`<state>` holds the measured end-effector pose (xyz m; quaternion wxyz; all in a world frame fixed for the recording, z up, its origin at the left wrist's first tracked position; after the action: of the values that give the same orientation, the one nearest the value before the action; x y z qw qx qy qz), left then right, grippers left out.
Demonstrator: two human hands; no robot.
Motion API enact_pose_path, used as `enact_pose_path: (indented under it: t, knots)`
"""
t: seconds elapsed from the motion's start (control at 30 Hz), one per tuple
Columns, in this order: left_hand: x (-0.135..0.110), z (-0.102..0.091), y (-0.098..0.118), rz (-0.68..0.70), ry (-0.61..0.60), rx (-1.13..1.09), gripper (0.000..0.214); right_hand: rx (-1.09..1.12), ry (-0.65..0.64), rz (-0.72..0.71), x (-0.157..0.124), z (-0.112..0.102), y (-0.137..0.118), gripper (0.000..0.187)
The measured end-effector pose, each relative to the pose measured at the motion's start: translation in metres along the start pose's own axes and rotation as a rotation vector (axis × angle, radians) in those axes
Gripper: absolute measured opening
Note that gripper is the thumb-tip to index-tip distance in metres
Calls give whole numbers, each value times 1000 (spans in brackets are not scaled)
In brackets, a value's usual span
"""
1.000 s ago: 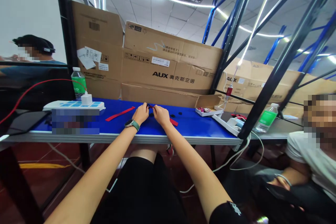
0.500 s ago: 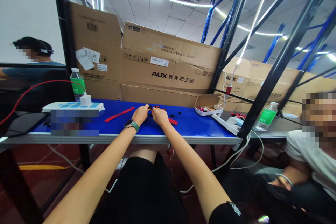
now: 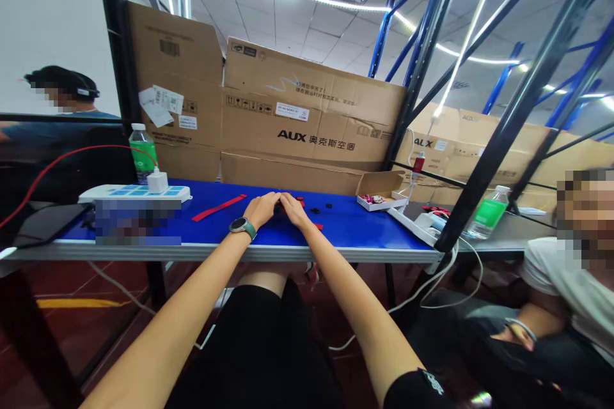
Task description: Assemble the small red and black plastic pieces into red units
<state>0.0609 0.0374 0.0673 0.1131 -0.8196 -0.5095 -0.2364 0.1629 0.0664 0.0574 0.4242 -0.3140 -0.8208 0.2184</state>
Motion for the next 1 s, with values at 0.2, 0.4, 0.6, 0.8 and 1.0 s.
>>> enact_pose_path:
  t: [0.2,0.4,0.6,0.8,1.0]
  knots:
    - [1,2,3,41,-13,-11,34,340,57,33,3,-9,16,34]
    - [-1,0,13,83,-43,15,30,332,208,91,-2,-27,20,31]
    - [-3,-11,19,101,18,1,24,22,564,194,-26,-59,10,23]
    - [-2,-17,20,152,78,-143,20,-146,655,244,-35,-68,-5,20]
    - [-1,-6,23,218,-9,-207,19,81,489,168,-20,-53,8,22]
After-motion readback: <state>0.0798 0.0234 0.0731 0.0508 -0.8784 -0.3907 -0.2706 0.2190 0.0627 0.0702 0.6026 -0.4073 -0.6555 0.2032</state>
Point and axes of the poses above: each hand's wrist, its own x-axis towards the middle knuckle, its own z-axis out of the palm, y = z × x, the point moved 9 cm from there along x, towards the middle knuckle, and after that the axes turned 9 degrees about -y, right-handed, at the moved point
